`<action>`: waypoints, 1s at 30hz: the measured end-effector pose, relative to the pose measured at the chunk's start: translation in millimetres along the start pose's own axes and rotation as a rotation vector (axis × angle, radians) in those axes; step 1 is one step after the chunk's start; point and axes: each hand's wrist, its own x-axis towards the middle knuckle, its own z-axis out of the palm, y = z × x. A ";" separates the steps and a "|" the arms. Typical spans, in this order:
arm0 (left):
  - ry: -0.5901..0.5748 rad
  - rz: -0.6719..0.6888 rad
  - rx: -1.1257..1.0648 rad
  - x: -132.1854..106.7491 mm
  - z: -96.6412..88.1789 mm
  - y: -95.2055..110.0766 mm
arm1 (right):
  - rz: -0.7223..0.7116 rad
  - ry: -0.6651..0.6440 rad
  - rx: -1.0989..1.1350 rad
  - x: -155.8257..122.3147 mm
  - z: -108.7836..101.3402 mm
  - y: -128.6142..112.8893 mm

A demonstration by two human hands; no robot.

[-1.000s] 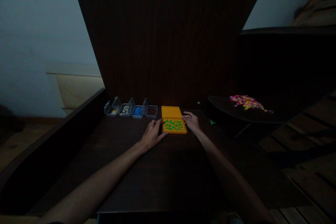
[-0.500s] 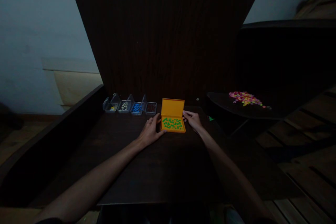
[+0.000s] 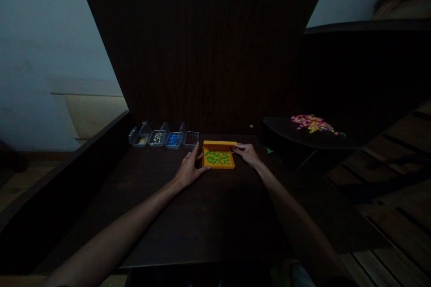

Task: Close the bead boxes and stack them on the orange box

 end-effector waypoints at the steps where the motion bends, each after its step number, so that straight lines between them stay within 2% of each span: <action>1: 0.003 0.006 0.001 0.0 0.0 -0.1 | -0.008 -0.027 -0.024 -0.3 -2.5 -2.1; 7: 0.010 0.048 0.005 -1.6 -1.6 0.9 | 0.040 -0.120 -0.075 -3.0 -9.8 -12.5; 15: -0.004 0.037 0.052 -1.5 -2.4 3.2 | 0.079 -0.187 -0.015 -4.2 -12.2 -12.9; 25: 0.014 0.009 0.089 -1.6 -3.4 3.7 | 0.077 -0.220 -0.020 -5.7 -13.9 -13.7; 30: 0.005 0.050 0.072 -1.7 -3.3 3.7 | 0.106 -0.245 -0.012 -6.7 -11.0 -14.8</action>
